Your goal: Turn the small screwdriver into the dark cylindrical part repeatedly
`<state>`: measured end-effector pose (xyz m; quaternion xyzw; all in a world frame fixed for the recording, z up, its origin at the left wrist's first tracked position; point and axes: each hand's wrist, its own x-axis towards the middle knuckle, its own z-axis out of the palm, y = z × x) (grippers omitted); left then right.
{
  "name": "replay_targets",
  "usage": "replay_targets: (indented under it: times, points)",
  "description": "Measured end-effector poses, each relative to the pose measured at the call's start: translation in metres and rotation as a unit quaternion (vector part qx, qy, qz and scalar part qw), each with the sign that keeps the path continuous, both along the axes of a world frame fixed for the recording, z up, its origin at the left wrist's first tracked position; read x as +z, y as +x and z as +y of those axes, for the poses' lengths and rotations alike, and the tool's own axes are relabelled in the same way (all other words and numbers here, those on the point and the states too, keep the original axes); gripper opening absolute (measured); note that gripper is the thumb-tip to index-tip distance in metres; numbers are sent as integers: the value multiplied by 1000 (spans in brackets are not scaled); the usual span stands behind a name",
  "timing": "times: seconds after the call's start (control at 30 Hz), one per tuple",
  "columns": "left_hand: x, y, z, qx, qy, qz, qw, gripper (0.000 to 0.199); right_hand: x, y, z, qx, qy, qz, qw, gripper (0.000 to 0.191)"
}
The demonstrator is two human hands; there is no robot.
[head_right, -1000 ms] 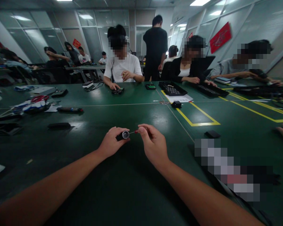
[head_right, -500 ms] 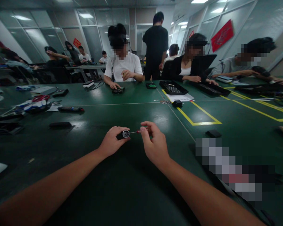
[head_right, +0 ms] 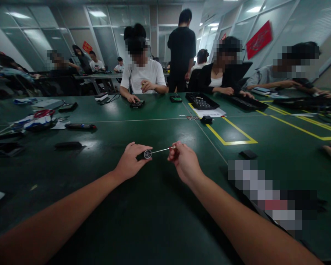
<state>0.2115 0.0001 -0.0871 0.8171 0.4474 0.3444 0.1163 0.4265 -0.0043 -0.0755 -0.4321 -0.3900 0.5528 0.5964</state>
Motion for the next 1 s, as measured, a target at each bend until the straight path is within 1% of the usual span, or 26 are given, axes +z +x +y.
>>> replay_targets:
  times: [0.07, 0.13, 0.23, 0.47, 0.63, 0.77, 0.9, 1.0]
  points:
    - [-1, 0, 1, 8, -16, -1, 1000, 33, 0, 2, 2, -25, 23, -5, 999, 28]
    - [-2, 0, 1, 12, -27, -4, 1000, 34, 1, 1, 0, -52, 62, -39, 996, 27]
    - [-4, 1, 1, 15, -24, -8, 1000, 34, 3, -2, -7, -69, 113, -99, 986, 27]
    - [-6, 2, 0, 16, -18, -15, 1000, 36, 7, -5, -15, -69, 165, -213, 961, 23]
    - [-3, 2, -1, 15, -28, -16, 999, 35, 7, -4, -19, -51, 185, -256, 948, 22]
    - [-3, 2, -2, 19, -32, -16, 999, 35, 8, -3, -25, -28, 215, -292, 932, 22]
    - [-5, 1, -2, 7, -38, -10, 999, 35, 11, -4, -31, -52, 237, -334, 911, 27]
    - [-5, 1, -2, 2, -40, -7, 999, 35, 12, -4, -34, -69, 255, -345, 901, 20]
